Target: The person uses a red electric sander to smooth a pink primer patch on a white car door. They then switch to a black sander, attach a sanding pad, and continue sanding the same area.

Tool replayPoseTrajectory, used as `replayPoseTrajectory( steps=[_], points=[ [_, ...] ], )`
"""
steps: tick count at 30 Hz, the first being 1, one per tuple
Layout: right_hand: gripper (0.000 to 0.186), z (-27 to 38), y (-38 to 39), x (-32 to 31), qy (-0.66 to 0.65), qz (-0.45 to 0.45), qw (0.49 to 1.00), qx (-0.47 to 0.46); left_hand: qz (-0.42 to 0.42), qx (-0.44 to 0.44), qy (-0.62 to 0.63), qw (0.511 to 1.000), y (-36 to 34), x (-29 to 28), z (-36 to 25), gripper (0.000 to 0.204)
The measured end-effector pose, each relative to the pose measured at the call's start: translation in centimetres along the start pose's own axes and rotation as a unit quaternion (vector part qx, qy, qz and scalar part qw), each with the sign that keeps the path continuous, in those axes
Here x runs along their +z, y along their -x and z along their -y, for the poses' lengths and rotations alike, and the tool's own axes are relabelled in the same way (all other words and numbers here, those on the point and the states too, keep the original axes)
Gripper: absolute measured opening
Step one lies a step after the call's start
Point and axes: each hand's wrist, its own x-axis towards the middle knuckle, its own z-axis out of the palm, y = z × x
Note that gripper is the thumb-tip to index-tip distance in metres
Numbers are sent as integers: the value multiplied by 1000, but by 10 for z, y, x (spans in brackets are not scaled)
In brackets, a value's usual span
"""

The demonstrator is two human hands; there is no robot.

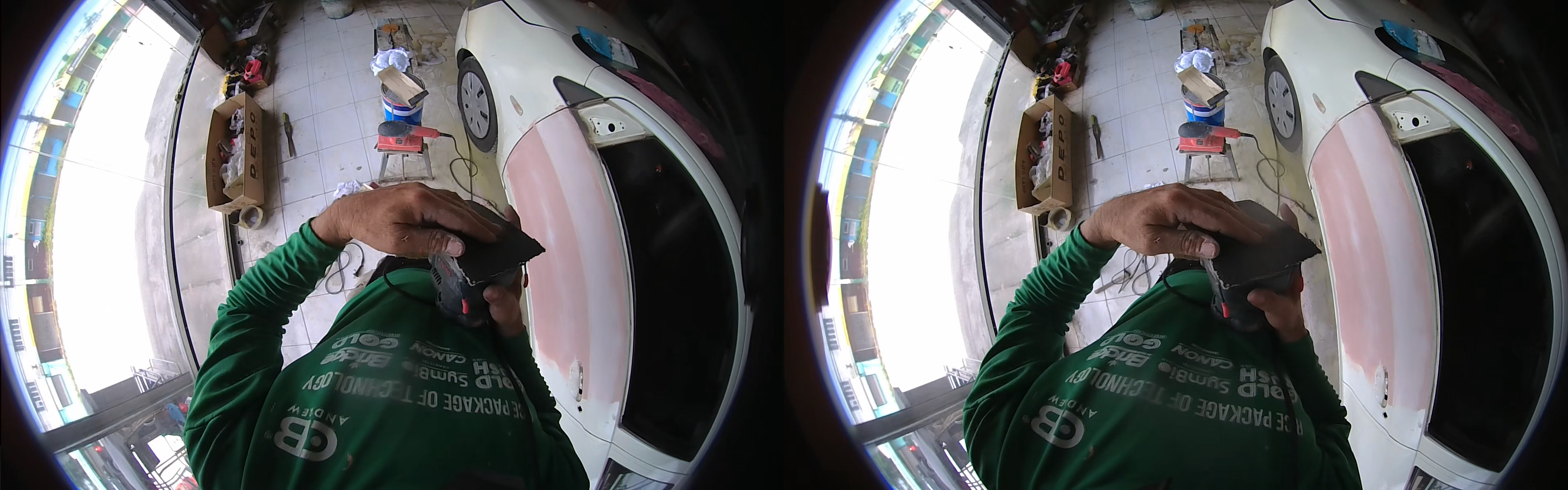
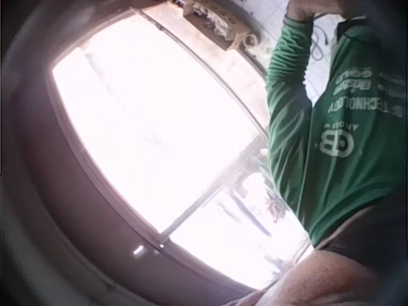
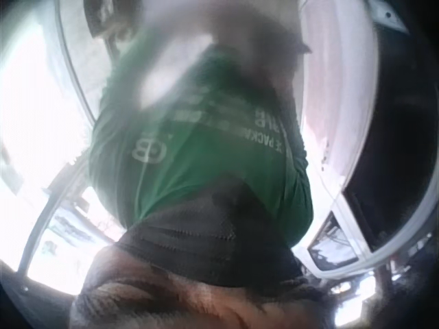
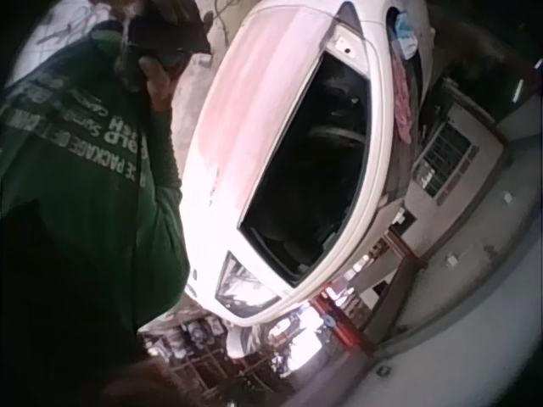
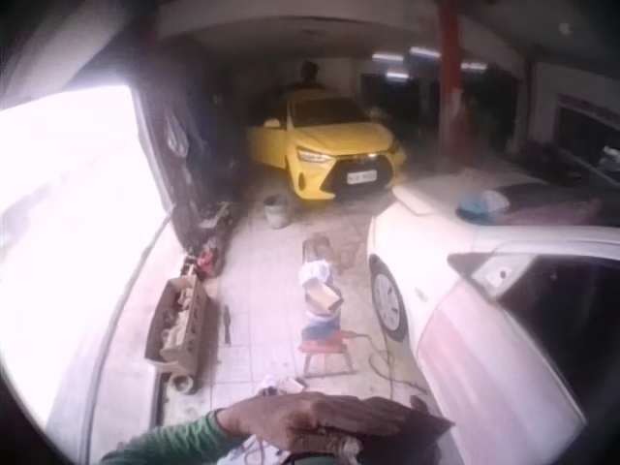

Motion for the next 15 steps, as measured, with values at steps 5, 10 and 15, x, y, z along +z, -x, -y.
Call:
replayPoseTrajectory(
  steps=[5, 10, 15],
  points=[
    [114, -3, -2, -7, 38, 1, 999, -16, -91, -21, -48, 994, 23, 30, -9, 65],
    [101, 14, -25, 17, 66, -51, 996, 10, -188, -6, 33, 982, 25, 31, 11, 63],
    [98, 22, -42, 18, 210, -82, 974, -22, -313, -197, -78, 926, 19, 8, -9, 62]
  ],
)
